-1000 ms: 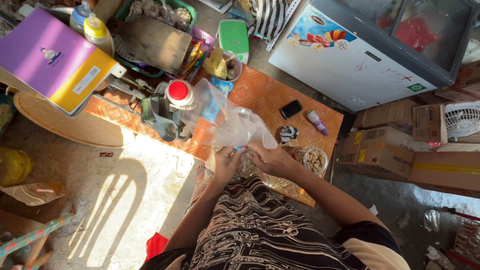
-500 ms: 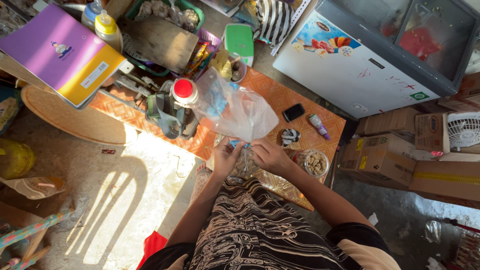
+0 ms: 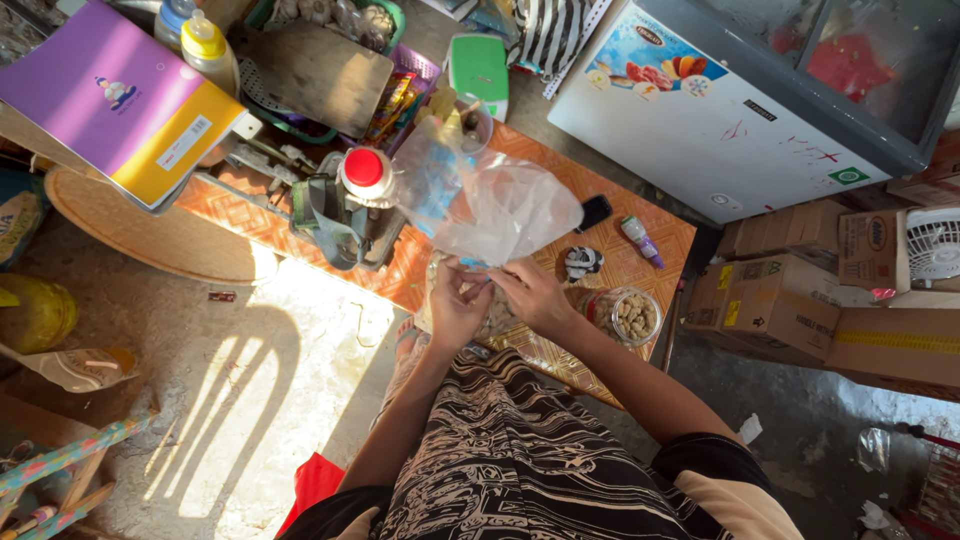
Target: The person pours peanuts from a large plastic bag into a clear glass jar on a table, then ties the large bag closed. The person then pours peanuts from the large bag into a smaller plastic bag and ties it closed.
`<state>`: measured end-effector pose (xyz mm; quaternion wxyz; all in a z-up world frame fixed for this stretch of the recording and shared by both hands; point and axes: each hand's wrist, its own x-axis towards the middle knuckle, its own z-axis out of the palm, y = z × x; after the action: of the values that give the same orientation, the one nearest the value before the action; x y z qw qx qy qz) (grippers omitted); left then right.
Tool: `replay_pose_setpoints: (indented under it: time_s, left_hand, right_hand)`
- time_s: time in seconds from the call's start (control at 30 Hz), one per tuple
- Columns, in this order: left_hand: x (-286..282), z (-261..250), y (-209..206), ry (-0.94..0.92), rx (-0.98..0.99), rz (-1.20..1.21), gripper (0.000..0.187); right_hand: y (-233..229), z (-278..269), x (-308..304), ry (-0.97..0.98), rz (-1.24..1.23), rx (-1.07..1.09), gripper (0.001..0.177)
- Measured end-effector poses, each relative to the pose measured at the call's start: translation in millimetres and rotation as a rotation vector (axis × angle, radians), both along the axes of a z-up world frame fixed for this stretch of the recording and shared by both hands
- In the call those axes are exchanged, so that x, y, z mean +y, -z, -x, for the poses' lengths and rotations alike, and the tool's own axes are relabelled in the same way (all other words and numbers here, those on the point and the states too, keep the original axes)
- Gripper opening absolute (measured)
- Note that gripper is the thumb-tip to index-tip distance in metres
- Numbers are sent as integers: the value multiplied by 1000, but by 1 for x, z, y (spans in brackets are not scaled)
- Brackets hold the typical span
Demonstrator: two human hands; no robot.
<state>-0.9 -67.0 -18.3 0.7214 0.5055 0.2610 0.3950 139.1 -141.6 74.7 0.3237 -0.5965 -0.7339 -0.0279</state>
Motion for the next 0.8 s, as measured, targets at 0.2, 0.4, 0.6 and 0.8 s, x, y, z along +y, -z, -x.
replay_pose_setpoints:
  time_s: [0.2,0.4,0.6,0.8]
  left_hand:
    - [5,-4,-19,-111,167,-331,53]
    - [-4,-7,-20,-244,112,-391,23]
    - [-8,-2,-15,-215,209,-540,28]
    - [-11,-3,-11,-216,222,-568,23]
  right_hand:
    - [9,9,-1,163,191,114,19]
    - [6,0,4,264,454,558,10]
    - [14,-3,-5,385,621,873,18]
    - [45,-11,-17,379,617,1009,25]
